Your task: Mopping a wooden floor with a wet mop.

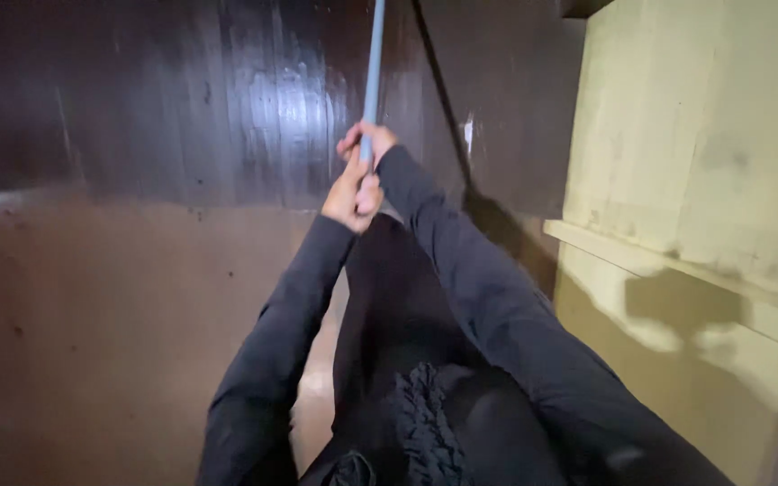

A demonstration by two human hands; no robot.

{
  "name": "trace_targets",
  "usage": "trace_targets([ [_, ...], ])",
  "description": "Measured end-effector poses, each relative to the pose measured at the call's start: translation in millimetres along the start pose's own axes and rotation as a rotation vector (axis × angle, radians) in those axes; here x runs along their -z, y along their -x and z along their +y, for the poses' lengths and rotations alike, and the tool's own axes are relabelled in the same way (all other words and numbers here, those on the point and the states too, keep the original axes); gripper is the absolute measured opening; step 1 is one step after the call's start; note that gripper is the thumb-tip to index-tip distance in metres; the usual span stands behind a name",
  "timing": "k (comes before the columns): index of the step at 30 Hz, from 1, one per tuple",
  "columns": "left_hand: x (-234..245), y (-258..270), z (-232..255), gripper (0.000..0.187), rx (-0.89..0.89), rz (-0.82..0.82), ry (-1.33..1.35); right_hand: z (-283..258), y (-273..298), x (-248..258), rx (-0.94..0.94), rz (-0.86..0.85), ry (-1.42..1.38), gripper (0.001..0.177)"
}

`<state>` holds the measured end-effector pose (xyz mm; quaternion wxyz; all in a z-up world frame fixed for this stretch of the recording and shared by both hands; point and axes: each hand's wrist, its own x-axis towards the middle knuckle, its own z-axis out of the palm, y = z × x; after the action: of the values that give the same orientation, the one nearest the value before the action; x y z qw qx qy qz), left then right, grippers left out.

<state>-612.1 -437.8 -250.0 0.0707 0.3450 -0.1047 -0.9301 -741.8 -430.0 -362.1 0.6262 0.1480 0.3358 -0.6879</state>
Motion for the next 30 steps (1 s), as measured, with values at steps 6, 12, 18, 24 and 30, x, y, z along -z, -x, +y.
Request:
trace_targets([
  [6,38,1,2,0.015,0.023,0.083,-0.193,55,-81,73,-0.027,0.061,-0.313,0.028],
  [12,78,242,4,0.025,0.266,0.233,-0.223,245,124,-47,-0.094,0.297,-0.447,0.033],
  [18,2,261,25,0.02,0.32,0.374,-0.034,231,154,-84,-0.248,0.41,-0.274,0.04],
  [24,4,112,19,0.052,0.314,0.073,0.163,110,51,-38,-0.004,0.399,-0.141,0.043],
  [30,71,-163,24,0.043,0.289,-0.068,0.129,-47,-170,91,0.074,0.269,0.085,0.028],
])
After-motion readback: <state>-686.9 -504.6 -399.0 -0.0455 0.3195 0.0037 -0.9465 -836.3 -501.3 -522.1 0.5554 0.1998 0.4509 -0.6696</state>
